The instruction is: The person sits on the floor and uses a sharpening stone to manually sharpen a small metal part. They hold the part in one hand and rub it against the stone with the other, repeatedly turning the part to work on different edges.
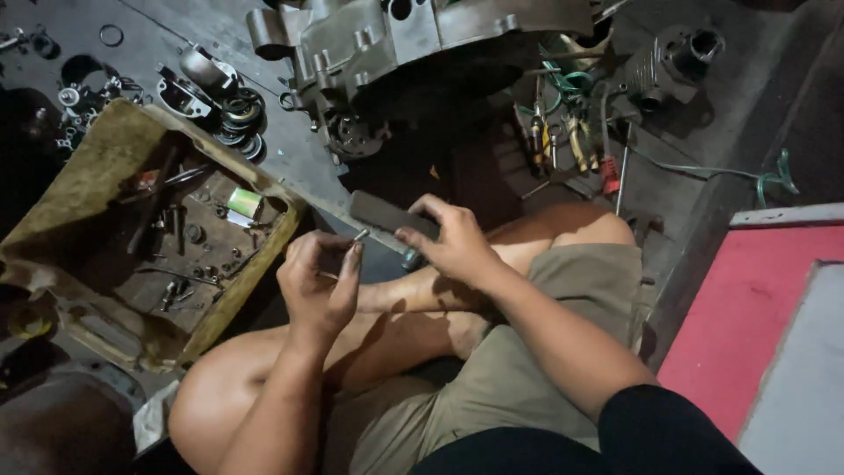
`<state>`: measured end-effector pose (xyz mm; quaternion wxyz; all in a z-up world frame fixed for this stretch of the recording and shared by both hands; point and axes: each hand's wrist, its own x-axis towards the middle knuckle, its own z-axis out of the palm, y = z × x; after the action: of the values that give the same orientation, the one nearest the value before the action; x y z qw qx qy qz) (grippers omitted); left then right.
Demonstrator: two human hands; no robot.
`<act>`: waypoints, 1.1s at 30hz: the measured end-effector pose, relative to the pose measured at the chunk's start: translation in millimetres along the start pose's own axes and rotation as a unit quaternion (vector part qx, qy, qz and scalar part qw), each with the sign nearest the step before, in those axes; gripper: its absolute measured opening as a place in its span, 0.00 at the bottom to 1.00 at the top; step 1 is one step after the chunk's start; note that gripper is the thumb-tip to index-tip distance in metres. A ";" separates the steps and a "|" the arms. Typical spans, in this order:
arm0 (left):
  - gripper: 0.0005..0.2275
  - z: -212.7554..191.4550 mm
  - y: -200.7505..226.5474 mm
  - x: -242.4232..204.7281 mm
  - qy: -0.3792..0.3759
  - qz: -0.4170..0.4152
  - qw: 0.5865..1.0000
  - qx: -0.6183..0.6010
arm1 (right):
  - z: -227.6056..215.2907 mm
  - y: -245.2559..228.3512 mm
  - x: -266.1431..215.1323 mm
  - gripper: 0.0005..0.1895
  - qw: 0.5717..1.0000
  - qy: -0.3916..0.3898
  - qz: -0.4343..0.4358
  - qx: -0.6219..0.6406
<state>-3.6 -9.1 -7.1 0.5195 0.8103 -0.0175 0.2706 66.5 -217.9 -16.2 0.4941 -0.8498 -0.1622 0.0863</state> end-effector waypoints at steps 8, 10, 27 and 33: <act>0.04 -1.9 -6.2 -1.3 0.002 0.017 1.000 0.000 | -4.1 -0.9 -4.2 0.20 0.999 -0.025 -0.022 0.015; 0.04 -1.9 -6.2 1.4 0.011 0.020 1.000 -0.001 | -7.0 -4.1 -1.5 0.18 1.000 -0.019 -0.023 0.005; 0.03 -6.8 6.3 9.4 0.009 0.024 1.000 -0.002 | -1.0 -0.7 -3.9 0.17 0.997 -0.066 -0.044 0.005; 0.02 -7.8 6.7 6.2 0.009 0.012 1.000 -0.016 | 0.7 7.8 -10.5 0.24 0.999 -0.041 -0.025 0.022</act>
<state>-3.6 -4.0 3.7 0.5292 0.7992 -0.0270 0.2838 57.9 -224.7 -23.5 0.5080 -0.8298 -0.2017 0.1125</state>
